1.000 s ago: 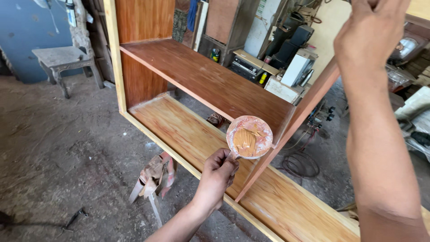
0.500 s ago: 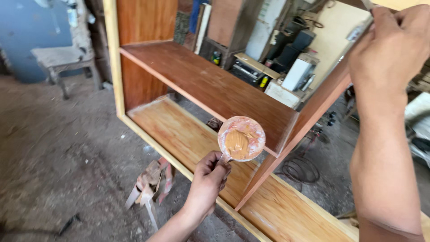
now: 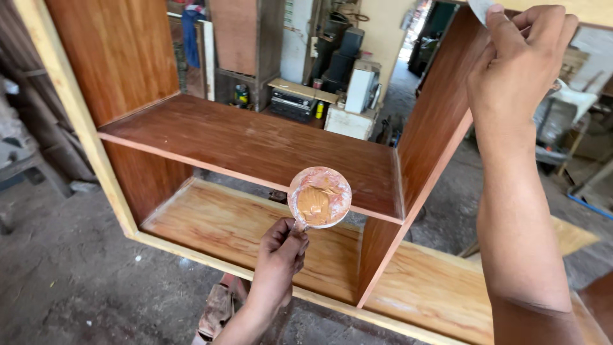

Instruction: The person holds a bowl of wood filler in one hand and uses a small spatula to apply filler into the joints and seams of a wooden shelf frame, working along the edges and moving around the furniture piece to reach different joints.

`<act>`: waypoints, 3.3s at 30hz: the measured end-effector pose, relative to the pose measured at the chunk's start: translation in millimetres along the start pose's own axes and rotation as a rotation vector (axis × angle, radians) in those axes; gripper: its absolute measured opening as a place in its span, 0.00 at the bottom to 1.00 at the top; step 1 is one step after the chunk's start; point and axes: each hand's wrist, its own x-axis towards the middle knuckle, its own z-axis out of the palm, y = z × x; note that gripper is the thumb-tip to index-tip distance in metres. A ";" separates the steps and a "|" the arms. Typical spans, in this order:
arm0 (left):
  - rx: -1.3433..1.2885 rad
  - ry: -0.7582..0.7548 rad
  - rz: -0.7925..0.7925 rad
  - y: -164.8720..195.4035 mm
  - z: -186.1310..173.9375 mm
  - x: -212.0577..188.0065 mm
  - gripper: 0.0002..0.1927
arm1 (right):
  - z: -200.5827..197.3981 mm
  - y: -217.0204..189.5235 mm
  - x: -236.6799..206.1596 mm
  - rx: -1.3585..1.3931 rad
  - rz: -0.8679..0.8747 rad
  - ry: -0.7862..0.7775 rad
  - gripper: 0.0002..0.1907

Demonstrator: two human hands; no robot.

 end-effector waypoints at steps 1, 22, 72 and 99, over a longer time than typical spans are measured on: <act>0.000 -0.008 -0.013 1.8 -4.0 0.4 0.04 | -3.6 -1.4 -3.5 -0.030 0.004 0.006 0.25; 0.054 -0.029 -0.092 14.8 -32.2 -5.9 0.04 | -0.4 -26.1 9.7 -0.110 0.001 0.093 0.31; 0.085 -0.037 -0.100 24.1 -28.8 7.2 0.02 | 9.4 -24.3 9.3 0.079 0.143 0.028 0.23; 0.008 -0.044 -0.072 27.7 -39.3 -1.6 0.02 | 28.7 -28.4 -1.5 -0.070 0.137 0.099 0.15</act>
